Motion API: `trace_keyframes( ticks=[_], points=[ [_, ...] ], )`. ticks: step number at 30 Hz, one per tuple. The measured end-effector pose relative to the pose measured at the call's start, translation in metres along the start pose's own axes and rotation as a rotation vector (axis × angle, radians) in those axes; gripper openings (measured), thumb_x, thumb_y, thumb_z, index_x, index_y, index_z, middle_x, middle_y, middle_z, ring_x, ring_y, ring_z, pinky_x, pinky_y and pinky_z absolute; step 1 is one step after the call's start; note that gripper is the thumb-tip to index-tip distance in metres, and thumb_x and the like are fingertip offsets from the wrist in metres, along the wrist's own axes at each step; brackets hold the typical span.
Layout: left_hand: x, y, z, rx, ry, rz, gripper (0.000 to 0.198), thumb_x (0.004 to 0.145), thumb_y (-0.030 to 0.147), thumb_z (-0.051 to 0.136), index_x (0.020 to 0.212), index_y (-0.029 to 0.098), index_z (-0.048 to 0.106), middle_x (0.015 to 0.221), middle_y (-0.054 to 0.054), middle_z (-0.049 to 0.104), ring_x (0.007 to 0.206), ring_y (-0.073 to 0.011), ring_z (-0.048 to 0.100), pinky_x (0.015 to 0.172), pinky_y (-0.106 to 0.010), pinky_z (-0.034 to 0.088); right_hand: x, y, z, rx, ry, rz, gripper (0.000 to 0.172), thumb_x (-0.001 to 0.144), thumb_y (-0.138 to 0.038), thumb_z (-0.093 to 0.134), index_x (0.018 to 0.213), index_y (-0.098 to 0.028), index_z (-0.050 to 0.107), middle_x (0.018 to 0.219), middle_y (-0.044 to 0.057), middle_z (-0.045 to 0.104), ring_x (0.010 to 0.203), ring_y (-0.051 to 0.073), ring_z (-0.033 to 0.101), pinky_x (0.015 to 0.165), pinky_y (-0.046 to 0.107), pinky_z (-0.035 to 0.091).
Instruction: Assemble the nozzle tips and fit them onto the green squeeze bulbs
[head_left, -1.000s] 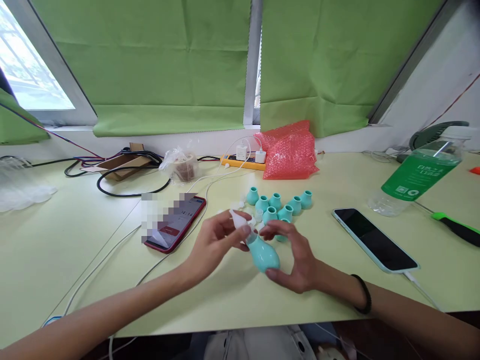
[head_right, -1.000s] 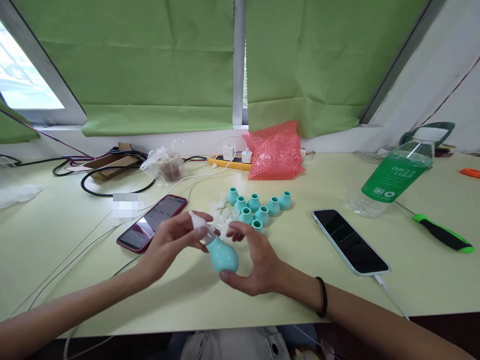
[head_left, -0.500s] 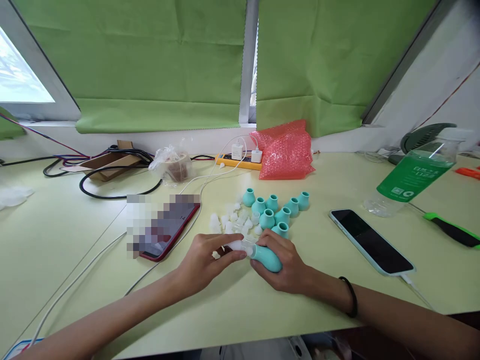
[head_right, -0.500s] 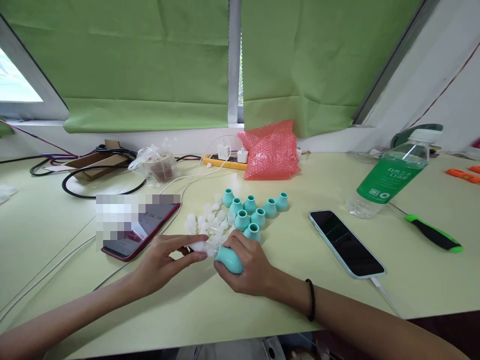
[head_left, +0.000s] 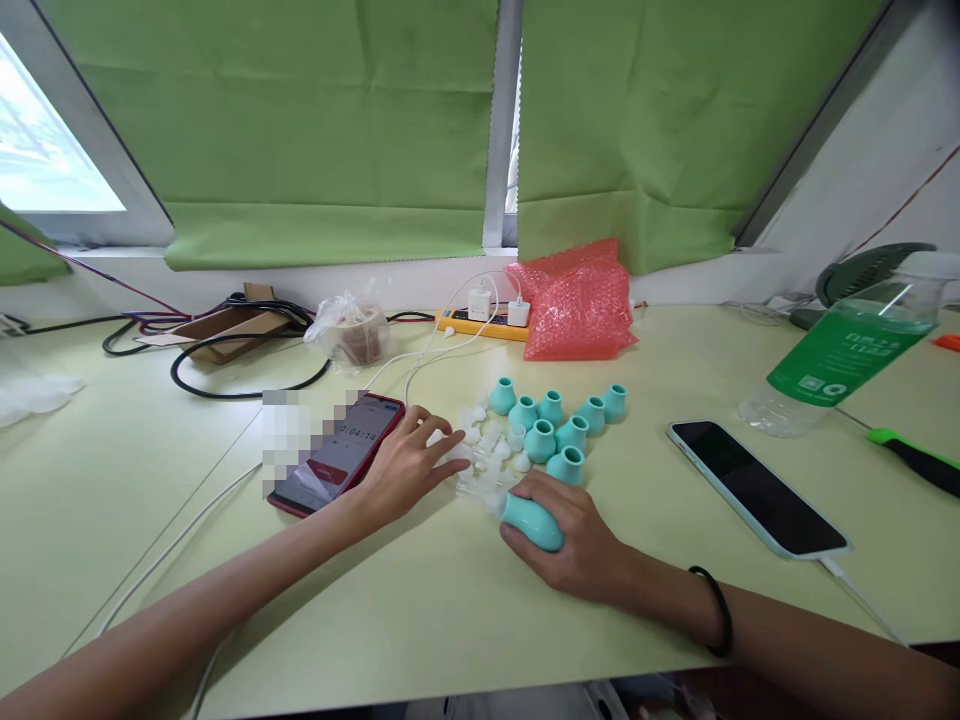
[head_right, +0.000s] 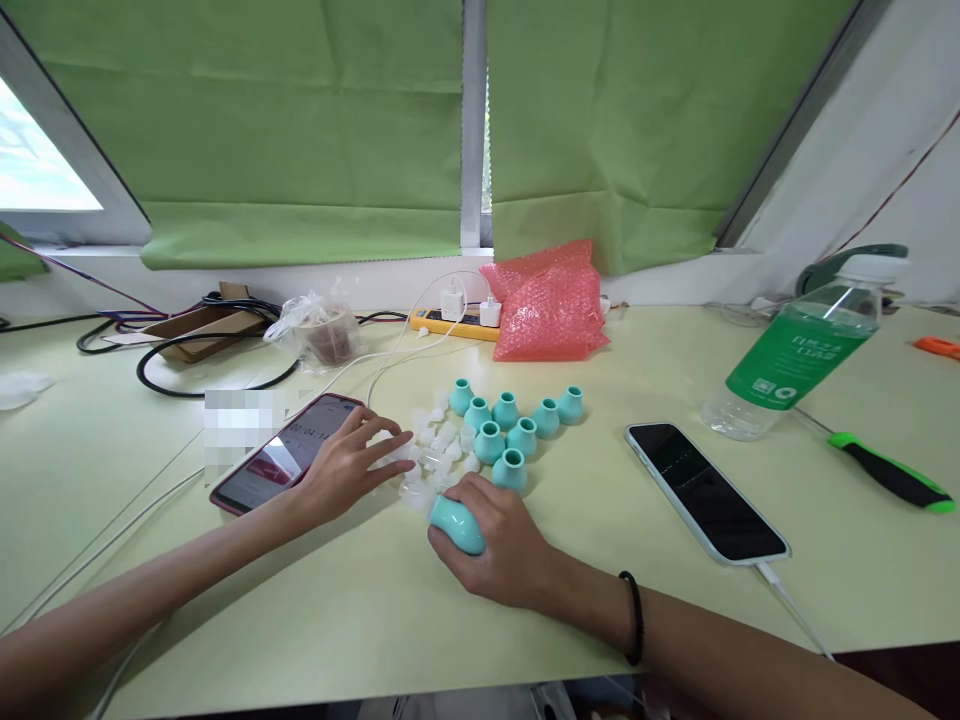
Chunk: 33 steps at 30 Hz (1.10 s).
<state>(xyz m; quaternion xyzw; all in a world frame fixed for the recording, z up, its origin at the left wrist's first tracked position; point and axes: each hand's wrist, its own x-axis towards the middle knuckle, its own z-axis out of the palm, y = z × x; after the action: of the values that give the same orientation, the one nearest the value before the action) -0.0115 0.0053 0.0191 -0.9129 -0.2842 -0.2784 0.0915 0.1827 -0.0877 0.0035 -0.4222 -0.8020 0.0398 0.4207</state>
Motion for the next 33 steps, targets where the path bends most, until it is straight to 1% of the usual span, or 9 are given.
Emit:
trace_keyframes(
  ticks=[3,5,10,13,15,20,25,29,33],
  points=[
    [-0.001,0.001,0.006,0.053,-0.083,-0.011,0.028,0.082,0.031,0.043,0.102,0.018,0.058,0.095,-0.011,0.055,0.086,-0.0220,0.041,0.074,-0.038,0.042,-0.001,0.002,0.002,-0.001,-0.011,0.062,0.027,0.071,-0.024,0.055,0.095,-0.020,0.045,0.081,0.005,0.060,0.073,0.018,0.058,0.064,0.029,0.048],
    [-0.003,0.004,0.006,0.022,-0.082,-0.035,0.027,0.084,0.026,0.041,0.106,0.019,0.055,0.099,-0.011,0.051,0.088,-0.0218,0.039,0.077,-0.039,0.041,-0.001,0.003,0.001,0.009,-0.045,0.143,0.028,0.070,-0.025,0.055,0.095,-0.020,0.044,0.083,0.004,0.060,0.075,0.018,0.058,0.065,0.030,0.049],
    [-0.012,0.024,-0.005,-0.256,0.064,0.009,0.031,0.079,0.014,0.047,0.110,0.017,0.048,0.096,-0.009,0.050,0.087,-0.0178,0.042,0.079,-0.036,0.040,0.002,-0.001,-0.005,0.057,-0.156,0.222,0.029,0.070,-0.021,0.054,0.096,-0.019,0.042,0.086,0.006,0.058,0.081,0.020,0.056,0.070,0.032,0.046],
    [-0.017,0.037,-0.006,-0.353,0.108,0.115,0.035,0.072,0.014,0.056,0.107,0.016,0.049,0.094,-0.009,0.051,0.085,-0.0184,0.043,0.073,-0.035,0.042,0.003,-0.003,-0.008,0.121,-0.208,0.208,0.031,0.070,-0.016,0.051,0.100,-0.018,0.041,0.089,0.006,0.057,0.085,0.019,0.054,0.075,0.031,0.044],
    [-0.019,0.041,-0.002,-0.346,0.136,0.131,0.033,0.071,0.012,0.058,0.104,0.016,0.052,0.091,-0.009,0.052,0.082,-0.0181,0.043,0.069,-0.033,0.043,0.003,-0.003,-0.009,0.157,-0.227,0.225,0.028,0.073,-0.018,0.049,0.100,-0.018,0.042,0.091,0.005,0.057,0.085,0.018,0.054,0.075,0.031,0.044],
    [-0.017,0.041,0.005,-0.318,0.229,0.083,0.026,0.071,0.007,0.058,0.095,0.015,0.056,0.083,-0.008,0.056,0.076,-0.0166,0.042,0.062,-0.031,0.043,0.003,-0.003,-0.009,0.199,-0.252,0.301,0.021,0.078,-0.029,0.046,0.096,-0.018,0.044,0.090,0.005,0.058,0.082,0.017,0.054,0.073,0.031,0.043],
    [-0.016,0.042,0.004,-0.167,0.329,0.136,0.018,0.068,0.005,0.061,0.082,0.015,0.057,0.073,-0.006,0.060,0.069,-0.0158,0.042,0.055,-0.029,0.041,0.002,-0.003,-0.008,0.218,-0.250,0.333,0.018,0.080,-0.031,0.044,0.093,-0.018,0.044,0.089,0.005,0.058,0.082,0.017,0.054,0.075,0.031,0.043],
    [-0.020,0.042,0.007,-0.107,0.352,0.206,0.019,0.065,0.004,0.063,0.080,0.014,0.056,0.070,-0.004,0.062,0.067,-0.0153,0.044,0.054,-0.029,0.040,0.001,-0.004,-0.008,0.212,-0.249,0.341,0.019,0.080,-0.031,0.045,0.093,-0.018,0.044,0.092,0.006,0.059,0.083,0.017,0.054,0.075,0.032,0.043],
    [-0.021,0.041,0.009,-0.167,0.334,0.187,0.019,0.067,0.004,0.061,0.082,0.014,0.055,0.071,-0.004,0.061,0.067,-0.0146,0.046,0.056,-0.028,0.041,0.001,-0.005,-0.007,0.192,-0.238,0.337,0.019,0.079,-0.030,0.045,0.094,-0.017,0.044,0.094,0.007,0.059,0.084,0.018,0.055,0.074,0.032,0.044]
  ],
)
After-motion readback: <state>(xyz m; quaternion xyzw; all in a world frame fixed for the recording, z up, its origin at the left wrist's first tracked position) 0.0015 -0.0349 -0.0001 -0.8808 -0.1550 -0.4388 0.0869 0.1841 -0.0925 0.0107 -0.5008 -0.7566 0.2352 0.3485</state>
